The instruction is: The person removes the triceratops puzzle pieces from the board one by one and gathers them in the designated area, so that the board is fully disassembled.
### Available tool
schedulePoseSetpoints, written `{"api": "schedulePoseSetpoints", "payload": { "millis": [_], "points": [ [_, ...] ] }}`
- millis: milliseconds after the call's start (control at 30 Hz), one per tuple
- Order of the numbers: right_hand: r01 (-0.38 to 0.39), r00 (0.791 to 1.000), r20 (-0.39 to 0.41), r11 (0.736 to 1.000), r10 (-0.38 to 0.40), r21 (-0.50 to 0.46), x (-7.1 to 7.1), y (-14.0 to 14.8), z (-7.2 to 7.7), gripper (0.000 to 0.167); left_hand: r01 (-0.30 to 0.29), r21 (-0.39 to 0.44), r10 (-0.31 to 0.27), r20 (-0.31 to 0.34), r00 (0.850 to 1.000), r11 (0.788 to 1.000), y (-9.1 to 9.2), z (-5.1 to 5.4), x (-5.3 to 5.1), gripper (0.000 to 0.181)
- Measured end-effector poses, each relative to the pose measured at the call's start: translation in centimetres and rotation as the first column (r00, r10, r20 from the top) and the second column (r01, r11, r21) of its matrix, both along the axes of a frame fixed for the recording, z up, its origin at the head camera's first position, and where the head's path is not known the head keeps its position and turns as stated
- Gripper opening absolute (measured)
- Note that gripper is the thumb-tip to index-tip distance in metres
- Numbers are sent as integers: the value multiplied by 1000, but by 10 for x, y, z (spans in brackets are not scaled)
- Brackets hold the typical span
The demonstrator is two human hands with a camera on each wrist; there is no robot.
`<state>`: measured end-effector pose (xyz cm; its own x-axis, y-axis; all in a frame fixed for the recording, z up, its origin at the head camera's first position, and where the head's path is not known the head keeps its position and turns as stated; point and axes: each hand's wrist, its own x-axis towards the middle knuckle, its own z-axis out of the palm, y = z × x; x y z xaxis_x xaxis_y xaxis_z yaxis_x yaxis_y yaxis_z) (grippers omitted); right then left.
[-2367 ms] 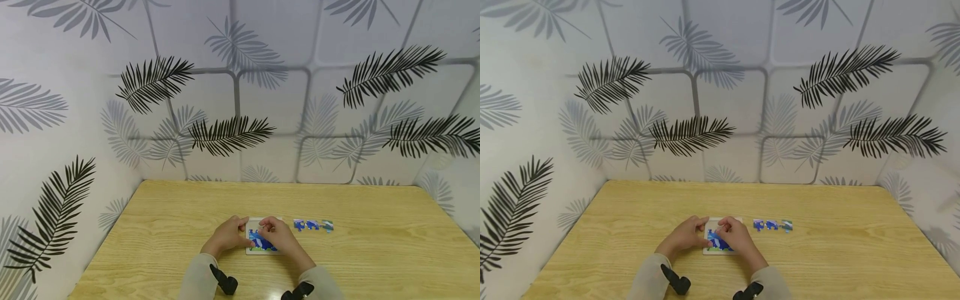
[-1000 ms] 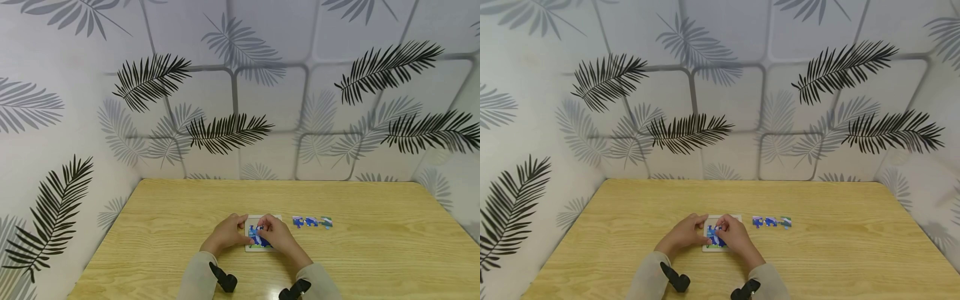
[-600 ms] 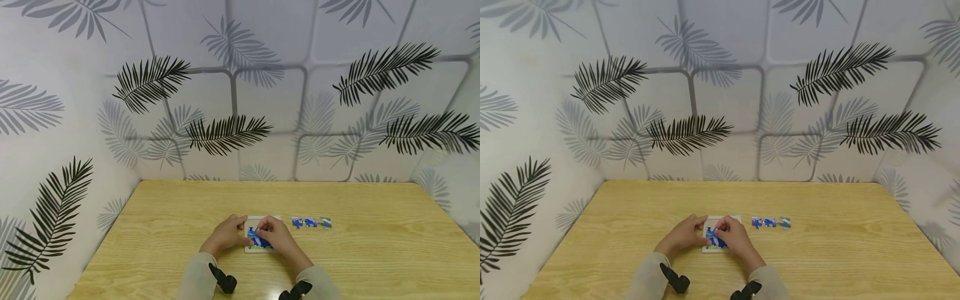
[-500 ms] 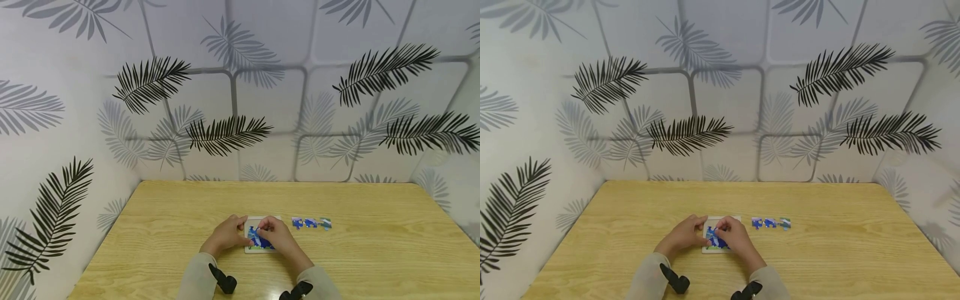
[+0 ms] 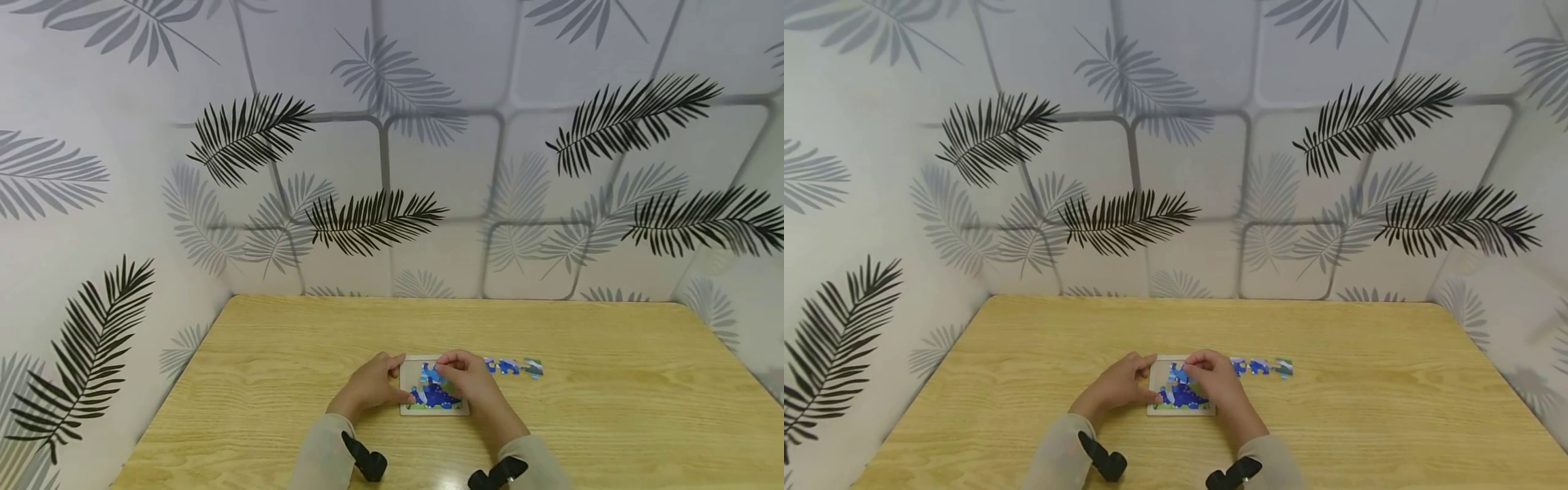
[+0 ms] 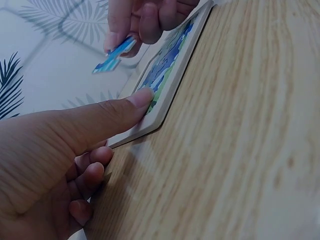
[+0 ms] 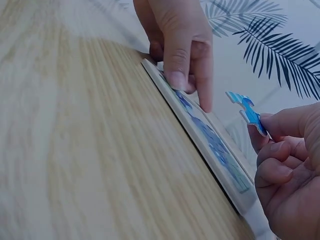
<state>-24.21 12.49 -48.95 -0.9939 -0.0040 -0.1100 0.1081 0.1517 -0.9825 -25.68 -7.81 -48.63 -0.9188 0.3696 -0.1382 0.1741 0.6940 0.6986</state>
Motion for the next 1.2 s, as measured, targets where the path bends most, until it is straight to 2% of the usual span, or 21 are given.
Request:
{"api": "schedulePoseSetpoints", "payload": {
  "millis": [267, 667, 967, 1200],
  "points": [
    [37, 999, 17, 999, -38, 31, 2, 22, 6, 10, -15, -2, 15, 17, 1000, 1000, 1, 1, 2, 86],
    [52, 998, 26, 990, -56, 128, 9, 63, 1, 14, -13, 5, 13, 22, 1000, 1000, 1, 1, 1, 87],
    [52, 998, -32, 970, -46, 237, 12, 84, -4, 10, -9, 2, 9, 23, 1000, 1000, 1, 1, 1, 87],
    [46, 999, -32, 945, -38, 324, 14, 87, -3, 7, -11, 13, 11, 29, 1000, 1000, 1, 3, 1, 87]
  ]
}}
